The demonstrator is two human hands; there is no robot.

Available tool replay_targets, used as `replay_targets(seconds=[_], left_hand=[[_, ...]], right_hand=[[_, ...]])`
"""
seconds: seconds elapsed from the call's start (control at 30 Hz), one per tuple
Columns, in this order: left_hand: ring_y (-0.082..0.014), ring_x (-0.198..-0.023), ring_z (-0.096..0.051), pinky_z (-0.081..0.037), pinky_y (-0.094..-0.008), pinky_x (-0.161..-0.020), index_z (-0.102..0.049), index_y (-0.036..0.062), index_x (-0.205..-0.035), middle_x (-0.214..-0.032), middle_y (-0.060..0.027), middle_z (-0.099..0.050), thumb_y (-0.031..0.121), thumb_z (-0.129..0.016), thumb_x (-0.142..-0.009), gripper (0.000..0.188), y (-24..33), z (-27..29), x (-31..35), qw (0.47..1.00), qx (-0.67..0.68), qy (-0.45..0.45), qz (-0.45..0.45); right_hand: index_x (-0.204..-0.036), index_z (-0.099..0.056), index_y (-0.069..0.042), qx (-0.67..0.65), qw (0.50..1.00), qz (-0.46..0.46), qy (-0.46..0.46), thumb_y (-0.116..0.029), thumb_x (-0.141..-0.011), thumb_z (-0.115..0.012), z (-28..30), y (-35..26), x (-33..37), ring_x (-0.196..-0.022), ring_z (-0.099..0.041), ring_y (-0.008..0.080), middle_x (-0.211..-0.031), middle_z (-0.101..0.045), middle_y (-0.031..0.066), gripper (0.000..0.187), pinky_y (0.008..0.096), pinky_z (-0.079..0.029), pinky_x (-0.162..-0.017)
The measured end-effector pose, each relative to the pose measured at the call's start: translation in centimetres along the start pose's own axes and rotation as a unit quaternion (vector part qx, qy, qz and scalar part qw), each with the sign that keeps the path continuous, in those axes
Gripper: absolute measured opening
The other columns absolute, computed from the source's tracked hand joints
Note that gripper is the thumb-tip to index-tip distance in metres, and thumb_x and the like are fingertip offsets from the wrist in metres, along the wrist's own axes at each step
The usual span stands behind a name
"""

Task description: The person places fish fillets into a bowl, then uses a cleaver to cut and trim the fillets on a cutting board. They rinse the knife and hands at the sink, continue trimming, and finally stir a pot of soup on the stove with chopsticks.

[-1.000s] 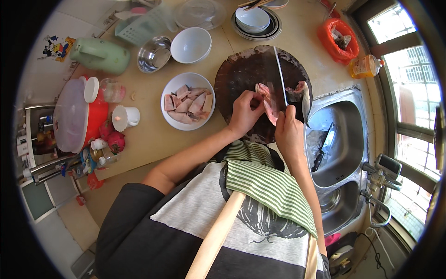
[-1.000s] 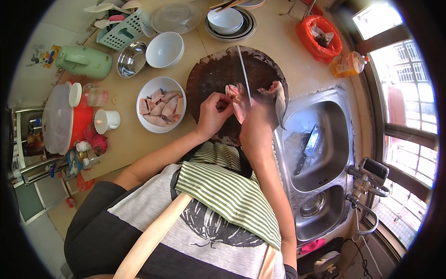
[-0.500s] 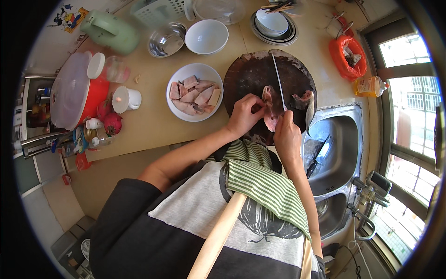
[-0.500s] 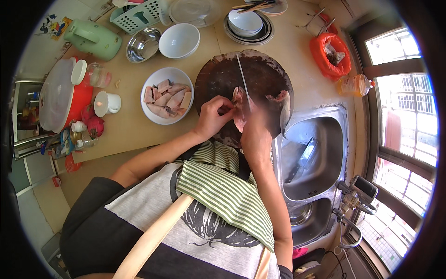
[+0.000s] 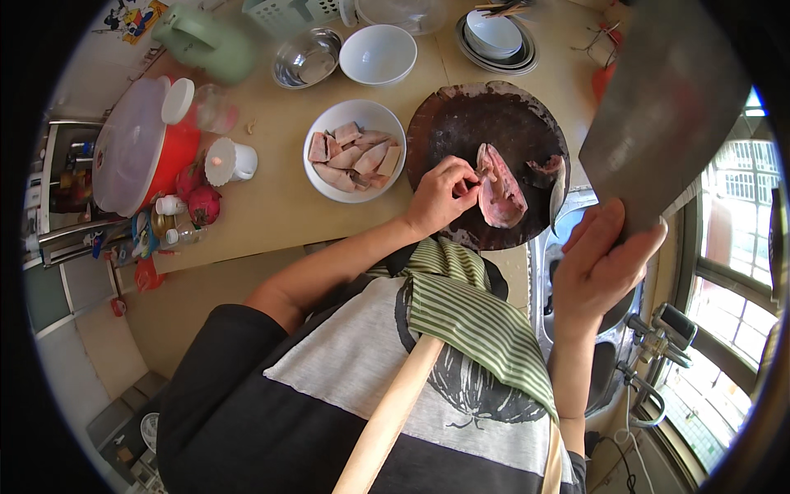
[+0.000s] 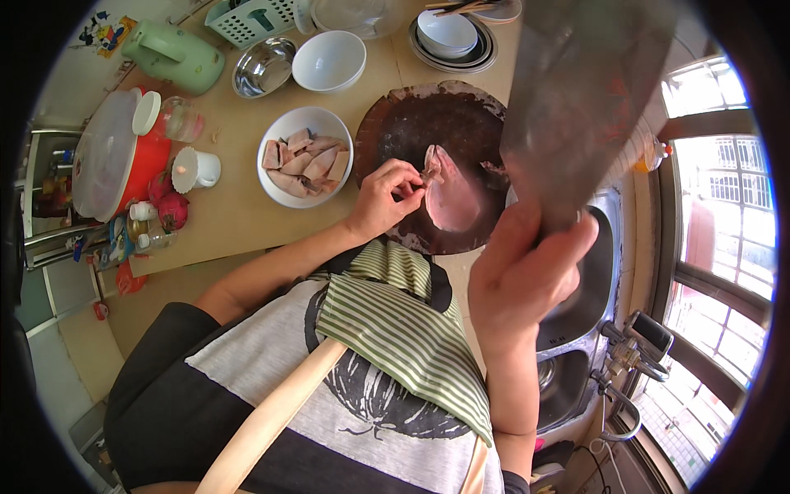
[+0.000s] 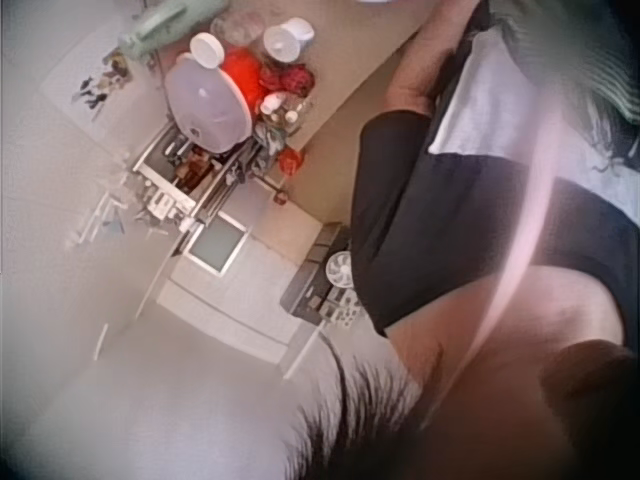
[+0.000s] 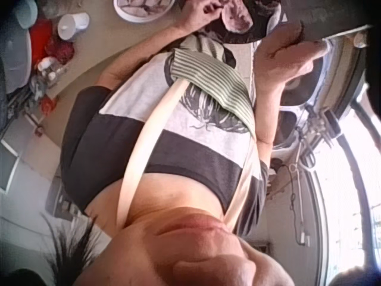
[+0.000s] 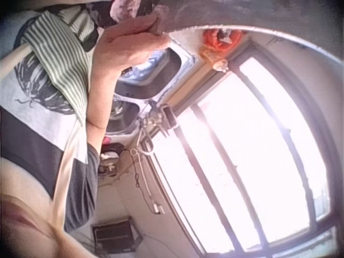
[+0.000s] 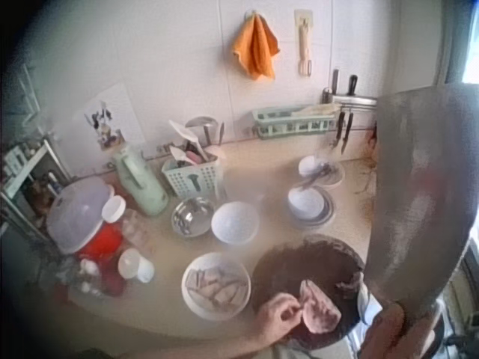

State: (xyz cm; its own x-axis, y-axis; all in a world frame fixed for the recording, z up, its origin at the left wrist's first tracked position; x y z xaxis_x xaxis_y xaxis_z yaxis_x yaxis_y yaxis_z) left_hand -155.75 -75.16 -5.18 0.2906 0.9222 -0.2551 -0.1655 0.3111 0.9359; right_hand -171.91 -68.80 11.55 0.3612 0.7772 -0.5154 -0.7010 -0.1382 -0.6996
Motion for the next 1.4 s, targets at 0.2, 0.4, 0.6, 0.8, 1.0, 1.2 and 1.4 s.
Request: replay_targets(seconds=[0.2,0.4,0.6,0.8,1.0,1.2,1.4], left_hand=[[-0.0160,-0.065,-0.057,-0.046,-0.0284,-0.057,-0.058,0.0042,-0.082,-0.090,-0.0073,-0.052,0.005,-0.071,-0.076,0.015,2.0,2.6,0.5,0.992,-0.089,0.080,-0.043],[-0.0303,-0.089,-0.058,-0.050,-0.0396,-0.075,-0.059,0.0035,-0.090,-0.092,-0.0103,-0.055,0.015,-0.077,-0.066,0.032,1.1,0.0,-1.1,0.971,-0.206,0.003,-0.122],[-0.0286,-0.079,-0.061,-0.051,-0.0366,-0.070,-0.058,0.0012,-0.083,-0.084,-0.0113,-0.058,0.006,-0.071,-0.070,0.019,-0.9,-0.6,-0.9,0.981,-0.168,-0.014,-0.097],[-0.0227,-0.068,-0.062,-0.051,-0.0324,-0.062,-0.057,0.0001,-0.082,-0.081,-0.0101,-0.058,0.004,-0.071,-0.074,0.016,-1.6,-0.6,-0.5,0.993,-0.103,0.000,-0.051],[-0.0266,-0.069,-0.061,-0.050,-0.0349,-0.062,-0.058,0.0008,-0.083,-0.081,-0.0119,-0.058,0.011,-0.072,-0.078,0.018,-1.3,-0.7,-0.8,0.999,-0.038,-0.027,0.000],[-0.0114,-0.057,-0.053,-0.046,-0.0248,-0.054,-0.060,0.0015,-0.081,-0.076,-0.0051,-0.058,0.009,-0.076,-0.077,0.018,0.6,1.0,-0.1,0.996,-0.055,0.070,-0.032],[-0.0125,-0.059,-0.057,-0.048,-0.0275,-0.055,-0.059,-0.0002,-0.080,-0.075,-0.0075,-0.061,0.013,-0.078,-0.074,0.024,0.2,0.5,-0.5,0.994,-0.098,0.036,0.042]], right_hand=[[-0.100,-0.040,0.001,0.143,0.947,-0.058,-0.281,-0.011,-0.092,-0.050,-9.3,7.5,6.1,-0.084,-0.058,0.0529,-0.085,-0.061,0.0333,0.017,0.0599,-0.045,-0.068],[-0.100,-0.036,0.001,0.138,0.939,-0.086,-0.302,-0.010,-0.093,-0.049,-8.8,8.1,7.1,-0.080,-0.059,0.0522,-0.083,-0.061,0.0338,0.018,0.0600,-0.044,-0.064],[-0.091,-0.039,0.000,0.020,0.956,-0.099,-0.275,-0.011,-0.095,-0.049,-7.9,11.3,7.0,-0.062,-0.056,0.0493,-0.063,-0.057,0.0270,0.015,0.0489,-0.046,-0.051],[-0.088,-0.040,-0.003,0.007,0.944,-0.170,-0.282,-0.015,-0.097,-0.051,-7.4,12.5,5.7,-0.042,-0.053,0.0212,-0.055,-0.053,0.0132,0.018,0.0342,-0.037,-0.036],[-0.091,-0.041,-0.002,0.112,0.986,0.041,-0.115,-0.010,-0.097,-0.050,-2.2,1.0,-0.6,-0.052,-0.054,0.0372,-0.059,-0.053,0.0229,0.014,0.0408,-0.039,-0.043],[-0.096,-0.039,0.001,0.183,0.950,-0.137,-0.214,-0.004,-0.089,-0.051,-7.4,3.7,2.8,-0.064,-0.059,0.0481,-0.066,-0.057,0.0278,0.015,0.0504,-0.047,-0.055],[-0.089,-0.036,0.001,0.113,0.940,-0.136,-0.292,-0.011,-0.094,-0.051,-10.2,9.8,5.5,-0.069,-0.057,0.0515,-0.068,-0.057,0.0311,0.020,0.0552,-0.043,-0.054]])
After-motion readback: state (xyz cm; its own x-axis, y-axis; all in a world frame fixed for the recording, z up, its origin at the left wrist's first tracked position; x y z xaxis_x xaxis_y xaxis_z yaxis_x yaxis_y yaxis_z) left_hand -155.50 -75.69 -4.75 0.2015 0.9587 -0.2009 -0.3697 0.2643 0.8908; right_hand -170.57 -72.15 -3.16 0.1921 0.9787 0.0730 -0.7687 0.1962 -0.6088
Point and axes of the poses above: each hand's wrist, its own x-axis away from the middle knuckle, its own z-axis out of the back of the hand, y = z × x, the point moved 2 cm from there along -x, towards the middle knuckle
